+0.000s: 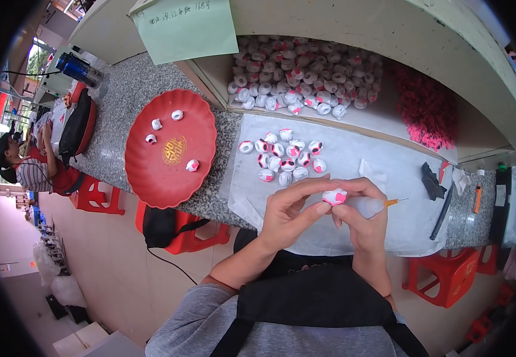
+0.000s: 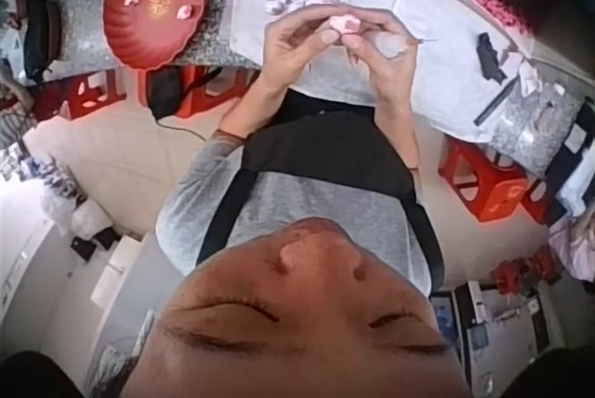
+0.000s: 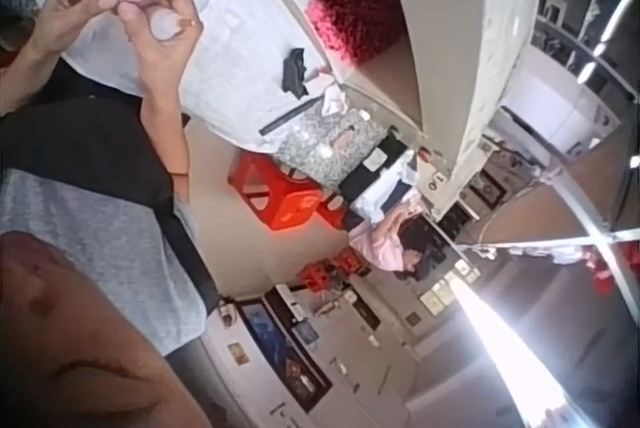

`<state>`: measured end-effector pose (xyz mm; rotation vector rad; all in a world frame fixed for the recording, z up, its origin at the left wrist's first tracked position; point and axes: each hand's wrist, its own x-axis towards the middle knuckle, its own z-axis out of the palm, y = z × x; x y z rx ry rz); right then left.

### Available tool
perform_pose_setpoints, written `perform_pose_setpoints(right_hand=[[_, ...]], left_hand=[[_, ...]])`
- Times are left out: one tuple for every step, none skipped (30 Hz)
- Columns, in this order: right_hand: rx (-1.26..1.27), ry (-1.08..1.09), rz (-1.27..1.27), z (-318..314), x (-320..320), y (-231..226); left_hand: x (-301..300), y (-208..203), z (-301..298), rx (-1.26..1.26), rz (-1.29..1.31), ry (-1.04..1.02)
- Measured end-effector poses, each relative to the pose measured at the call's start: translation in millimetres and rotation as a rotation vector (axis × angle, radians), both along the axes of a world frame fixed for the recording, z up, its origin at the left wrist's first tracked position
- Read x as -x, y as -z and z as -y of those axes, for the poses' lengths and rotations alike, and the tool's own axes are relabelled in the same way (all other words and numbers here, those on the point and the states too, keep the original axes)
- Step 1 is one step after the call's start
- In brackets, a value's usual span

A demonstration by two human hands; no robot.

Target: Applying glue to small toy components to assemble them at a factory workbench.

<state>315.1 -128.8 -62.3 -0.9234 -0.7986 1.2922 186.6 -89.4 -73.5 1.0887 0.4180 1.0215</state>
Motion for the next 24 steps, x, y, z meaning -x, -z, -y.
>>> perform_pose_setpoints(right_hand=[[-0.007,0.009,-0.006,0.1,0.4,0.6],[-0.007,0.01,-0.006,-0.2,0.8,0.6],[-0.004,0.014,-0.016,-0.6,1.3,0.4],[-0.001,0.018,-0.025,-0.8,1.5,0.3],[-0.001,0.018,-0.025,-0.9,1.1,-0.4],[0.008,0.015,-0.044,-1.0,0.7,-1.0],[0.016,0.012,-0.062,-0.9,0.3,-1.4],[0.016,0.011,-0.063,-0.9,0.3,-0.5],[0.007,0.011,-0.051,-0.7,0.2,1.0],[-0.003,0.012,-0.038,-0.4,0.3,2.3],[-0.003,0.012,-0.038,-0.1,0.6,2.6],[-0.007,0.02,-0.038,0.3,1.1,2.7],[-0.011,0.028,-0.037,0.6,1.6,2.6],[-0.012,0.028,-0.038,0.7,2.4,2.8],[-0.012,0.043,-0.027,0.7,3.2,3.0],[-0.013,0.058,-0.015,0.9,3.6,3.3],[-0.014,0.061,-0.016,1.1,3.4,3.9],[-0.022,0.061,-0.01,1.3,2.9,5.1],[-0.029,0.06,-0.004,1.3,2.6,5.8],[-0.028,0.059,-0.005,1.6,3.0,5.6],[-0.029,0.072,-0.007,1.8,3.6,5.3],[-0.029,0.085,-0.01,1.9,4.2,5.3],[-0.028,0.08,-0.01,1.8,4.5,5.6],[-0.035,0.086,-0.014,1.9,4.9,6.0]], left_hand=[[-0.2,0.0,0.3,0.023,-0.001,-0.006],[0.3,-0.5,0.1,0.023,-0.002,-0.006],[1.2,-1.4,-0.3,0.032,-0.021,0.005],[1.9,-1.8,-0.6,0.04,-0.039,0.015],[1.9,-0.8,-1.4,0.04,-0.039,0.016],[1.9,1.5,-2.4,0.033,-0.026,0.026],[1.8,2.8,-3.0,0.026,-0.013,0.036],[1.7,3.2,-3.0,0.025,-0.013,0.035],[1.5,3.7,-2.9,0.03,-0.004,0.033],[1.2,4.2,-2.8,0.034,0.006,0.032],[0.9,4.6,-2.7,0.034,0.006,0.033],[0.7,5.3,-2.6,0.031,0.012,0.033],[0.2,5.6,-2.4,0.028,0.017,0.034],[0.0,5.8,-2.0,0.028,0.016,0.034],[-0.5,6.1,-1.2,0.057,0.04,0.034],[-0.9,6.3,-0.4,0.086,0.064,0.035],[-1.0,5.8,0.0,0.085,0.063,0.038],[-1.2,5.1,0.6,0.057,0.029,0.015],[-1.5,4.3,0.8,0.029,-0.005,-0.009],[-2.2,2.8,1.3,0.03,-0.006,-0.01],[-3.3,1.0,1.7,0.002,-0.02,-0.032],[-3.8,0.2,2.1,-0.025,-0.034,-0.053],[-3.8,0.7,2.1,-0.024,-0.034,-0.058],[-3.7,1.5,2.2,-0.059,-0.057,-0.071]])
